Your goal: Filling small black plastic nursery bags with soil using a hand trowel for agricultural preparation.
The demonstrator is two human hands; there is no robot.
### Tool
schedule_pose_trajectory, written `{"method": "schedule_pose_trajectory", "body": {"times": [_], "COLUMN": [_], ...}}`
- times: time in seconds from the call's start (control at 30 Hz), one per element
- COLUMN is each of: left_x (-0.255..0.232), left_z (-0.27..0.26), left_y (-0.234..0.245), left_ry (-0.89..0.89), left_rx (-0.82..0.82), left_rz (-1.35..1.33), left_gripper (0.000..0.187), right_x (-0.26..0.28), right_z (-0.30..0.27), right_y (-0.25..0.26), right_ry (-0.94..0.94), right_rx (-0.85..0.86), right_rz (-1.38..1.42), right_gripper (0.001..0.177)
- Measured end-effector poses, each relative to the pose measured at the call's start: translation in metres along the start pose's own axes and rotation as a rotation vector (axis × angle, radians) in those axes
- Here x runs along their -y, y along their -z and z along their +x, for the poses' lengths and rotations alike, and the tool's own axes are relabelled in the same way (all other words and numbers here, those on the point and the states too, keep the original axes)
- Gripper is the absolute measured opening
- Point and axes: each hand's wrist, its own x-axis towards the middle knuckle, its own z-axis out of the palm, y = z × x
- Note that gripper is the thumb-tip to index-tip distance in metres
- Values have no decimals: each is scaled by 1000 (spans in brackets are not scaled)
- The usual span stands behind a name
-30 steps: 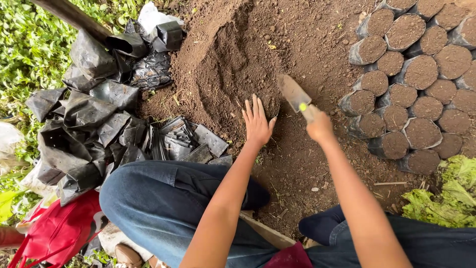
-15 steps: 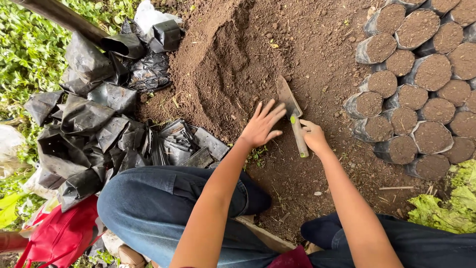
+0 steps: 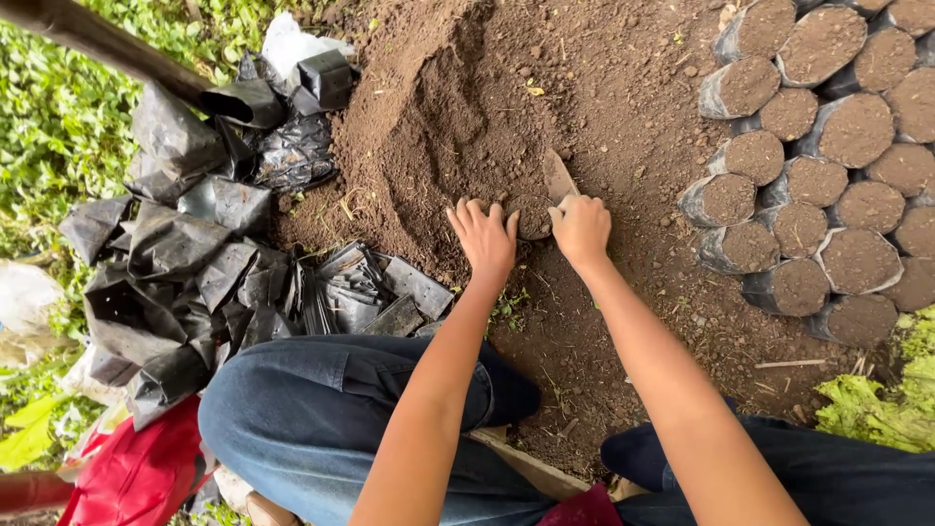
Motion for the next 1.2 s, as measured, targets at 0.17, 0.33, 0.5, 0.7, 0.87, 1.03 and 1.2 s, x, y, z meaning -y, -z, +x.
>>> {"method": "schedule_pose_trajectory", "body": {"times": [0.17,0.33,0.5,0.7,0.87,1.03,1.2], "left_x": [8,13,20,10,3,-8,-52], "left_z": [-9,-13,-22,-23,-28,-30,-18], "left_y": [-25,-17,-14,-16,-7,18,81], "left_ry": [-8,-35,112,52,56,44,67], "left_rx": [-145,-198,-186,-163,-145,-101,-93], "left_rz": [-72,-182,-170,-161,-175,-289,-532], "left_gripper": [34,34,42,40,32,25,21], "right_x": [-6,9,1,-6,-7,-1,-3], "right_z": [8,-11,-16,-2,4,2,0], "right_y": [-21,18,26,-8,-22,-8,50], "right_ry": [15,32,-47,18,37,69,80], "right_rx": [-1,-24,-19,58,61,18,-22], "right_rz": [65,112,64,-22,-27,44,163], "right_gripper": [19,29,27,26,20,19,23]}}
